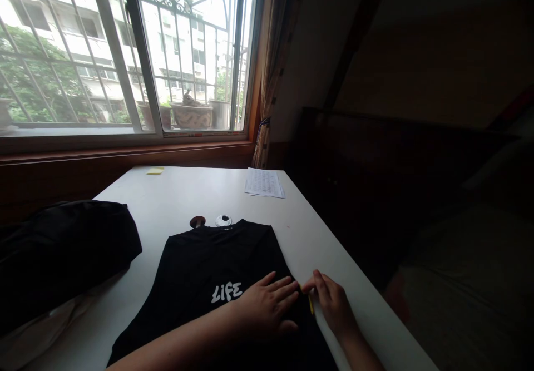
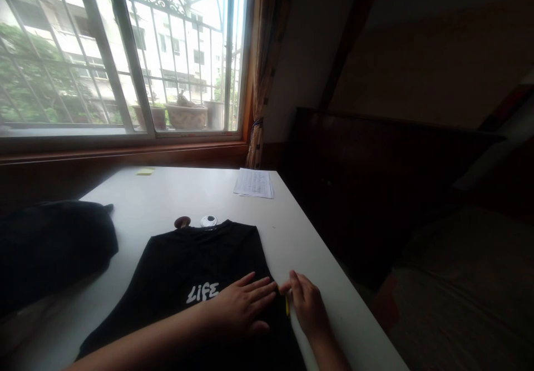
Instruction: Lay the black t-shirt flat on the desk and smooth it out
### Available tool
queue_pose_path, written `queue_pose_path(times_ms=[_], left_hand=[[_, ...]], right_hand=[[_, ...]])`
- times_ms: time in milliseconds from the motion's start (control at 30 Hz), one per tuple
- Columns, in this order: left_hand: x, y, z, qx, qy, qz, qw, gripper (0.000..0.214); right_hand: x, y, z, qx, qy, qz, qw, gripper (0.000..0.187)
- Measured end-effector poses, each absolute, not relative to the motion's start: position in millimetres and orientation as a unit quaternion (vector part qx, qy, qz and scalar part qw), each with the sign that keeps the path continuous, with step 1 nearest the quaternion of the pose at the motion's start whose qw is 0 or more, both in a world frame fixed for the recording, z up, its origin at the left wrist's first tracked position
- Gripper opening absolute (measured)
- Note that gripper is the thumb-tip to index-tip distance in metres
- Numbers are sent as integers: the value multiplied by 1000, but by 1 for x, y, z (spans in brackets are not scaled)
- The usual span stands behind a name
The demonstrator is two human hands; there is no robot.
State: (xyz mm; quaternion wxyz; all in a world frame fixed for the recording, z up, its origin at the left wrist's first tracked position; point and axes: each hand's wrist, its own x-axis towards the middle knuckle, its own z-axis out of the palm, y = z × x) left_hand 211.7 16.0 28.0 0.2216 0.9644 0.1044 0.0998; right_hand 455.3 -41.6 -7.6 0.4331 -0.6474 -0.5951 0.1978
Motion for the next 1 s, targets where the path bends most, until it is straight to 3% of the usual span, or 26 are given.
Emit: queue_pose_path(times_ms=[433, 1000], left_hand=[[249, 107, -9, 943, 298, 138, 51, 69], [257, 124, -13, 930, 336, 146, 36, 72]], right_hand=[[454, -41, -5, -650, -635, 147, 392, 51], [455, -42, -4, -645, -655, 138, 369, 48]])
